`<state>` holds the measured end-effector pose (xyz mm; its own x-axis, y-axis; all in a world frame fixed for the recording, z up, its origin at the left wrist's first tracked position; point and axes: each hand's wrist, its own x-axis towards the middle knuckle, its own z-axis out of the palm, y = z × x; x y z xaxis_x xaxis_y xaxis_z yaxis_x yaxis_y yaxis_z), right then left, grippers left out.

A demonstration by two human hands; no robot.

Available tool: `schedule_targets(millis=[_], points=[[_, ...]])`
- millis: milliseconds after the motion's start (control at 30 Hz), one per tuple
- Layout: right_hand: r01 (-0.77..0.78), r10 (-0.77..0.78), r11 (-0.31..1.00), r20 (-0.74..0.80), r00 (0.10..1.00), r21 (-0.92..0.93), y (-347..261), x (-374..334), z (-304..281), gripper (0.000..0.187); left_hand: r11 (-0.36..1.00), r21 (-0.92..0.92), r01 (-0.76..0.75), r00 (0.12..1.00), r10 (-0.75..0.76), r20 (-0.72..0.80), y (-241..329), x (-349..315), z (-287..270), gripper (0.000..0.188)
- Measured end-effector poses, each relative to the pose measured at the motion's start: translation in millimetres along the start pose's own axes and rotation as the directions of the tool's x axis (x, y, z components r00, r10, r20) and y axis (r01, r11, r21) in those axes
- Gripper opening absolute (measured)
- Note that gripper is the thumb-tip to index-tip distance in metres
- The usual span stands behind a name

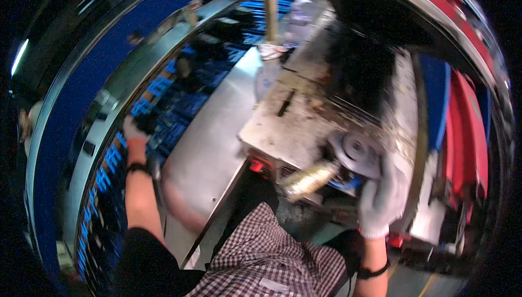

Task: Using a heat press machine to bond soles to shoe uppers on an assembly line.

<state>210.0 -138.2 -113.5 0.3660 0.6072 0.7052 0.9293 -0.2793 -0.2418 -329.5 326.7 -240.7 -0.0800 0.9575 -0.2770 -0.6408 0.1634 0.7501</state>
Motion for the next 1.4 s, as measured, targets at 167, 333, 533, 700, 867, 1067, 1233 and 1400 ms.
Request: schedule_targets(millis=[167, 333, 533, 700, 867, 1067, 1233, 1400], points=[[0.073, -0.032, 0.984, -0.247, 0.968, 0.160, 0, 19, -4, 0.051, 0.941, -0.303, 0.152, 0.985, -0.171, -0.034, -1, -117, 64, 0.049], [0.038, -0.120, 0.714, 0.069, 0.990, 0.699, -54, 73, -17, 0.045, 0.934, -0.076, 0.349, 0.790, -0.249, 0.561, -25, -216, 155, 0.081], [-0.742, -0.175, 0.169, 0.760, 0.625, 0.649, -87, 131, 1, 0.091, 0.822, 0.071, 0.566, 0.470, -0.392, 0.791, -83, -314, 307, 0.059], [-0.787, 0.023, -0.227, 0.811, 0.584, 0.574, -42, 171, 0, 0.044, 0.894, 0.338, -0.294, 0.368, -0.220, 0.903, -124, -301, 361, 0.055], [-0.399, 0.313, 0.764, 0.249, 0.916, 0.507, 49, 214, 80, 0.081, 0.773, 0.131, -0.621, 0.261, 0.046, 0.964, -74, -348, 403, 0.066], [-0.299, 0.356, 0.934, 0.443, 0.823, -0.196, 28, 217, 106, 0.083, 0.367, -0.208, -0.907, -0.081, 0.333, 0.939, -42, -340, 435, 0.059], [-0.259, 0.317, 0.948, 0.477, 0.820, -0.184, 40, 211, 93, 0.091, 0.216, -0.228, -0.949, -0.156, 0.304, 0.940, -19, -366, 498, 0.057], [-0.135, 0.107, 0.990, 0.367, 0.924, 0.052, 35, 191, 53, 0.086, -0.300, -0.386, -0.872, -0.438, 0.127, 0.890, -32, -327, 600, 0.056]])
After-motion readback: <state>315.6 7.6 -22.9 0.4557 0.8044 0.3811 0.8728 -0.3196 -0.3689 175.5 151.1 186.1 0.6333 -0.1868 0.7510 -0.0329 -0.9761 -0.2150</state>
